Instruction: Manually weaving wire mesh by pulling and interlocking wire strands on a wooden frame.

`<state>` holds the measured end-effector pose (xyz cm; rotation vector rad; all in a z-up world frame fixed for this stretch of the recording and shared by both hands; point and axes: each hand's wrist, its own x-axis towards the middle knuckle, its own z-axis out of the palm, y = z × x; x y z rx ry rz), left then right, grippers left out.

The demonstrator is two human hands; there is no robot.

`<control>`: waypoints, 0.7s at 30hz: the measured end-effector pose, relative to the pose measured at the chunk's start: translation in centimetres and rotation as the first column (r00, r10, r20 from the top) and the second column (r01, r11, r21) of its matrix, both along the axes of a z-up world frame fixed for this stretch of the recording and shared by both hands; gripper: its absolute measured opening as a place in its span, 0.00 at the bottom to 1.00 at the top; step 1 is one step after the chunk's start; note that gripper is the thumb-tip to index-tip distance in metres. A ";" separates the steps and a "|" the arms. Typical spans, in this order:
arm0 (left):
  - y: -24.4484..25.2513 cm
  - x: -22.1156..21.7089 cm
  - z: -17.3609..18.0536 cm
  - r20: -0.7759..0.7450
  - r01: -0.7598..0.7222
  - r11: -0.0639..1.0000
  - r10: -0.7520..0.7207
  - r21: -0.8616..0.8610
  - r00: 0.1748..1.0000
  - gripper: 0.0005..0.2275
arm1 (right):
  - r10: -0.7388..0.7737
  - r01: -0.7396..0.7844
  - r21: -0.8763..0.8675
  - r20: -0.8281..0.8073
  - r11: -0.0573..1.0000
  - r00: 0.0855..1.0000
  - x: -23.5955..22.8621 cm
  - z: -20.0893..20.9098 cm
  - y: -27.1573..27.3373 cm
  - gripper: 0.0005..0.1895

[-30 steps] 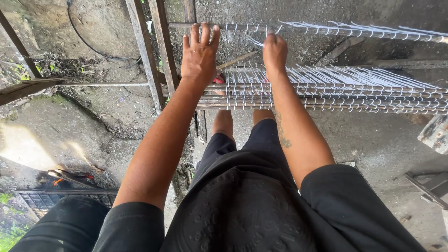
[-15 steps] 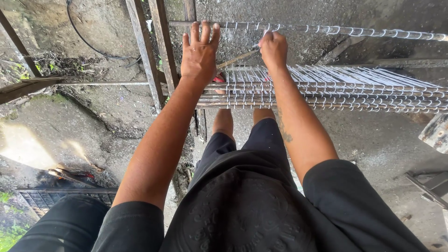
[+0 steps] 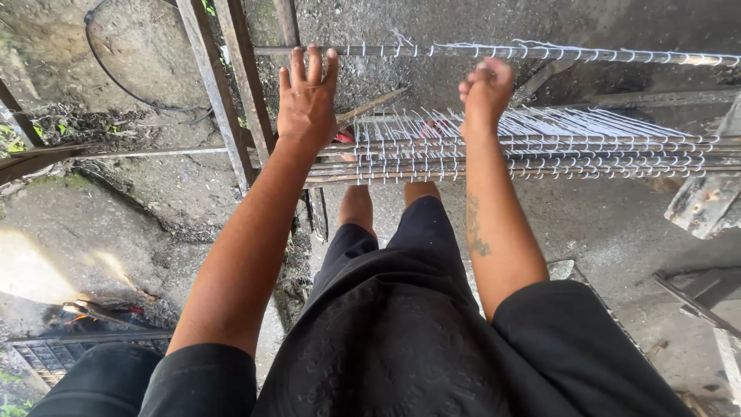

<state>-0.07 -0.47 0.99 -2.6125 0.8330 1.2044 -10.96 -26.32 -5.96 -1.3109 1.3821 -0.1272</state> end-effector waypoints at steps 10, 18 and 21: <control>-0.8 0.3 0.5 -0.032 0.011 0.997 -0.009 0.071 0.999 0.42 | 0.418 -0.417 -0.042 0.005 0.908 0.908 0.3 -4.1 1.3 0.10; -0.8 0.1 0.1 -0.001 0.002 0.999 -0.002 0.048 1.000 0.45 | 0.437 -0.436 -0.088 -0.001 0.896 0.899 0.9 -6.3 2.2 0.12; -0.8 0.1 0.2 0.006 0.005 0.999 -0.005 0.050 1.000 0.45 | 0.465 -0.478 -0.146 -0.112 0.866 0.878 0.7 -7.2 2.1 0.14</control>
